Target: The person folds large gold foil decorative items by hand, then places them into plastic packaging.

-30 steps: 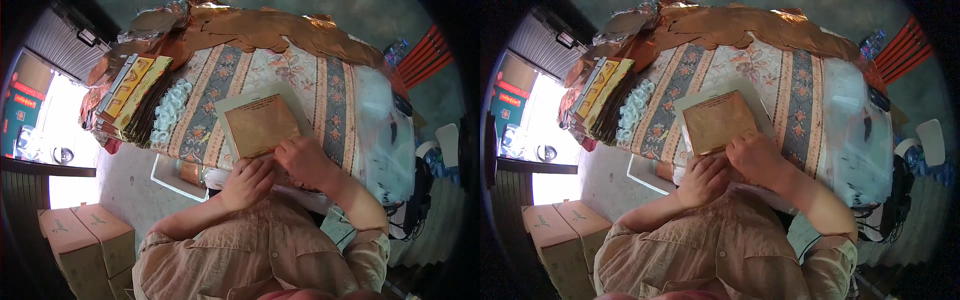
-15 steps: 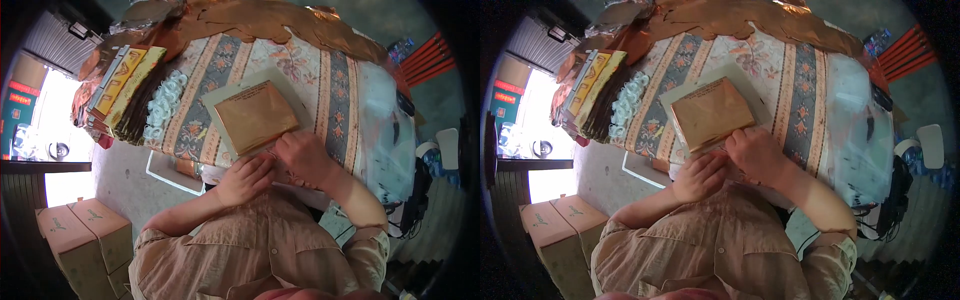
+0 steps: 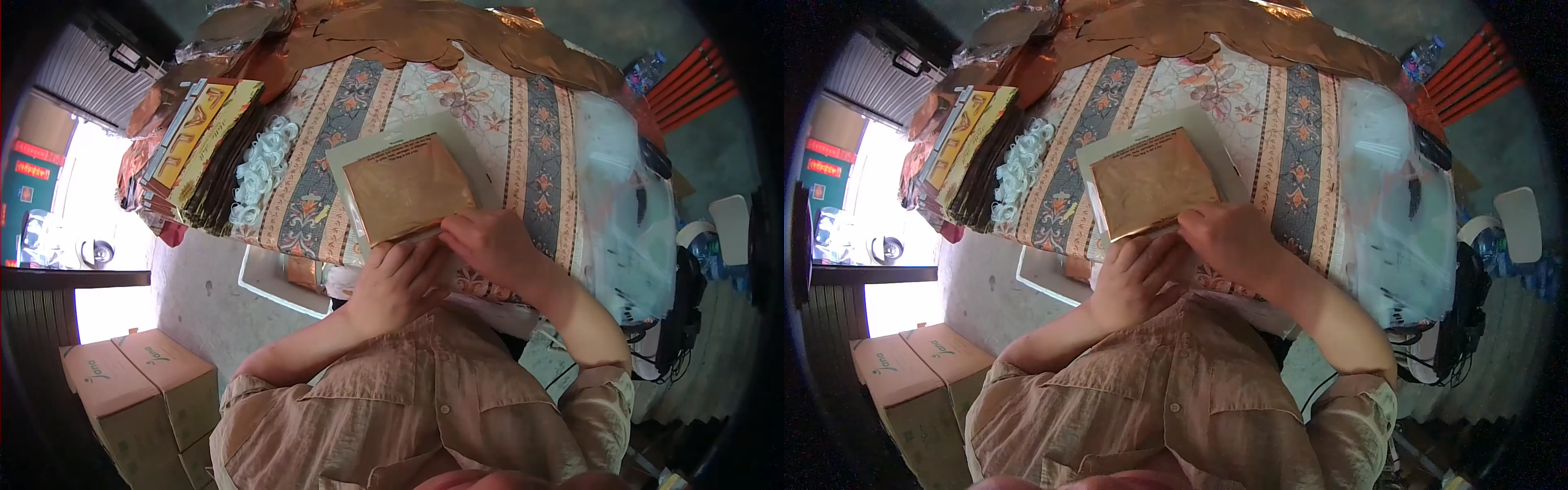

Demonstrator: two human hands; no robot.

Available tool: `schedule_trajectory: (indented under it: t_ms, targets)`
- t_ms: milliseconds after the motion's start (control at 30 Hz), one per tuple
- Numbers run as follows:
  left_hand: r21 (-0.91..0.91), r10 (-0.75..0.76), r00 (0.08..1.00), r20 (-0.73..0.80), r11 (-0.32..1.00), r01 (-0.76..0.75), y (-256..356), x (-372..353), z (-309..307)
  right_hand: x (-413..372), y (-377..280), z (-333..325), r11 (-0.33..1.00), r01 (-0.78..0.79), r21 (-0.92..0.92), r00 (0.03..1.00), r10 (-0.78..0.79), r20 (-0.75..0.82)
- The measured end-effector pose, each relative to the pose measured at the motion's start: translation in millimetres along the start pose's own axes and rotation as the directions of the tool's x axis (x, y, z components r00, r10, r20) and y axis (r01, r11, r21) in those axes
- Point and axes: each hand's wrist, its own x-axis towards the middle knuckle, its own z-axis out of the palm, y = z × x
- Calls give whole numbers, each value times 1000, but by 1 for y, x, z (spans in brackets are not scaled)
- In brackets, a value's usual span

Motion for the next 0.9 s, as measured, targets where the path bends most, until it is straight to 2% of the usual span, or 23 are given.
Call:
schedule_trajectory:
  t_ms: [133,200,333,767,867,900]
  targets:
    - [12,-21,999,-25,1000,22,0,-3,8,4,-1,6,977,83,-194,994,-66,92]
    - [49,25,999,-48,999,-23,-2,-7,13,7,-4,3,959,121,-257,989,-95,111]
    - [51,18,1000,0,999,-18,-3,-7,10,8,-9,4,904,175,-390,983,-135,128]
    - [8,91,996,14,996,-91,-12,-5,8,17,-4,19,891,149,-429,989,-136,61]
    - [-49,85,996,35,995,-84,-15,-5,6,22,1,19,905,121,-407,993,-105,61]
    - [-87,83,996,37,993,-80,-16,-4,5,23,2,17,935,111,-338,994,-95,62]
